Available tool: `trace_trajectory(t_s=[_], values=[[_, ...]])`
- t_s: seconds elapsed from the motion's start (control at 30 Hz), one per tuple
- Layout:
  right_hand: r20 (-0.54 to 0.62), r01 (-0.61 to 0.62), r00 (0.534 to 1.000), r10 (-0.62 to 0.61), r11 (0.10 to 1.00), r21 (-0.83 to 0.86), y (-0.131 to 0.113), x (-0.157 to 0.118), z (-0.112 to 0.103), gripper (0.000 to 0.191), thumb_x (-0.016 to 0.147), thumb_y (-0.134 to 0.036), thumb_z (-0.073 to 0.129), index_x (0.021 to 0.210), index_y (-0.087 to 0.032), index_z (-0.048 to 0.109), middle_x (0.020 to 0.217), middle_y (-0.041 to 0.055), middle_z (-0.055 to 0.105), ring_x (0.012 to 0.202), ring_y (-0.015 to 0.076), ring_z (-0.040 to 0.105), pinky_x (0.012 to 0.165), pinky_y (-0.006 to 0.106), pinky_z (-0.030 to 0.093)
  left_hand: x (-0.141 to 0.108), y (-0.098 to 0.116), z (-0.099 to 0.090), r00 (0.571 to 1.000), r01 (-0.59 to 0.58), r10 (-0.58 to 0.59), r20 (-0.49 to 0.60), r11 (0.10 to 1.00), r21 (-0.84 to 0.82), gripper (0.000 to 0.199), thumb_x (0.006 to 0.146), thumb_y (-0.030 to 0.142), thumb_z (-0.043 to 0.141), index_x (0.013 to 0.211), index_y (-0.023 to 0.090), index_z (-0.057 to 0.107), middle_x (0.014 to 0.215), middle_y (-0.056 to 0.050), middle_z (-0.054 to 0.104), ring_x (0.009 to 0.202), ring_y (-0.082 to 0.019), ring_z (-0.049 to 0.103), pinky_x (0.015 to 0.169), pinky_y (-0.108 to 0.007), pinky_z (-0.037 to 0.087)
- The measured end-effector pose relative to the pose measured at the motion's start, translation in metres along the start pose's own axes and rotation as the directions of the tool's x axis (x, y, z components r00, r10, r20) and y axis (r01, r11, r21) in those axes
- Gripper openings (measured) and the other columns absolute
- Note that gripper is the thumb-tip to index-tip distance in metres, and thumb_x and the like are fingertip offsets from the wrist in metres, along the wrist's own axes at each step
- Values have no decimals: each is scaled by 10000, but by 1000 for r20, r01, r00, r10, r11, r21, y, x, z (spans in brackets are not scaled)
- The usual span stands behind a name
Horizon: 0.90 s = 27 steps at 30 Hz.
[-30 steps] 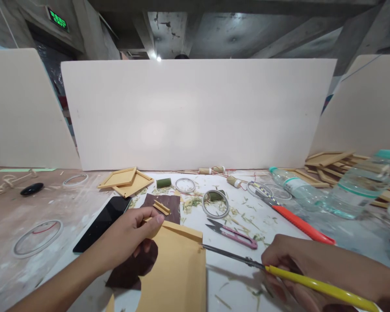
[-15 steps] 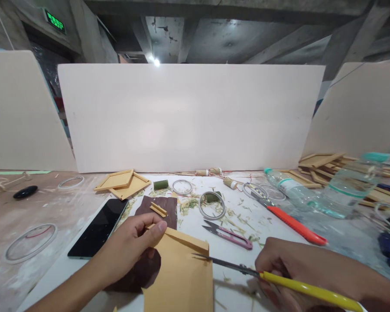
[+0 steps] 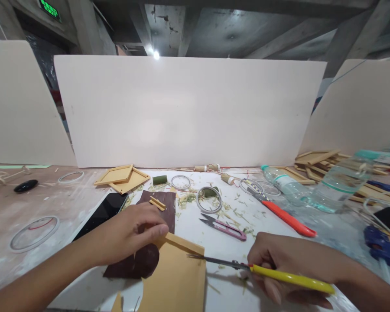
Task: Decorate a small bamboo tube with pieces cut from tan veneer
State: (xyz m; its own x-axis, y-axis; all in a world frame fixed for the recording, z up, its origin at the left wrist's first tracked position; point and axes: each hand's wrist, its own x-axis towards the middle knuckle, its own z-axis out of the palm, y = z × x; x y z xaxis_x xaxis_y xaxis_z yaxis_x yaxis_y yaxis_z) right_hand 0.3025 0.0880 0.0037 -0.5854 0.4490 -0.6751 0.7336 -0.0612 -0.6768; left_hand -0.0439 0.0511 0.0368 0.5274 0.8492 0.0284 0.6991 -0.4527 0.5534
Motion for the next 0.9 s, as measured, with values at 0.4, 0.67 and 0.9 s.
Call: trace_trajectory(t_s=[0.4, 0.67, 0.9], values=[[66, 4, 998, -9, 997, 78, 6, 6, -6, 95, 664, -122, 599, 596, -187, 612, 373, -74, 500, 239, 87, 400, 186, 135, 276, 54, 16, -11, 943, -129, 95, 318, 988, 85, 140, 871, 202, 705, 794, 255, 809, 748, 3, 791, 653, -186, 682, 565, -262, 407], [70, 18, 997, -25, 995, 102, 16, 13, -10, 66, 678, -120, 666, 638, -165, 640, 403, -85, 523, 244, 72, 413, 187, 130, 278, 57, 14, -19, 932, -105, 69, 355, 991, 82, 166, 915, 160, 663, 898, 228, 813, 863, 12, 815, 772, -144, 709, 633, -204, 433], [125, 22, 991, -43, 986, 164, 15, 17, -6, 180, 725, -327, 732, 700, -168, 653, 395, -75, 546, 215, 62, 404, 194, 130, 309, 56, 14, -20, 947, -91, 48, 319, 989, 119, 178, 928, 170, 648, 890, 231, 811, 868, 12, 807, 773, -151, 700, 634, -218, 420]])
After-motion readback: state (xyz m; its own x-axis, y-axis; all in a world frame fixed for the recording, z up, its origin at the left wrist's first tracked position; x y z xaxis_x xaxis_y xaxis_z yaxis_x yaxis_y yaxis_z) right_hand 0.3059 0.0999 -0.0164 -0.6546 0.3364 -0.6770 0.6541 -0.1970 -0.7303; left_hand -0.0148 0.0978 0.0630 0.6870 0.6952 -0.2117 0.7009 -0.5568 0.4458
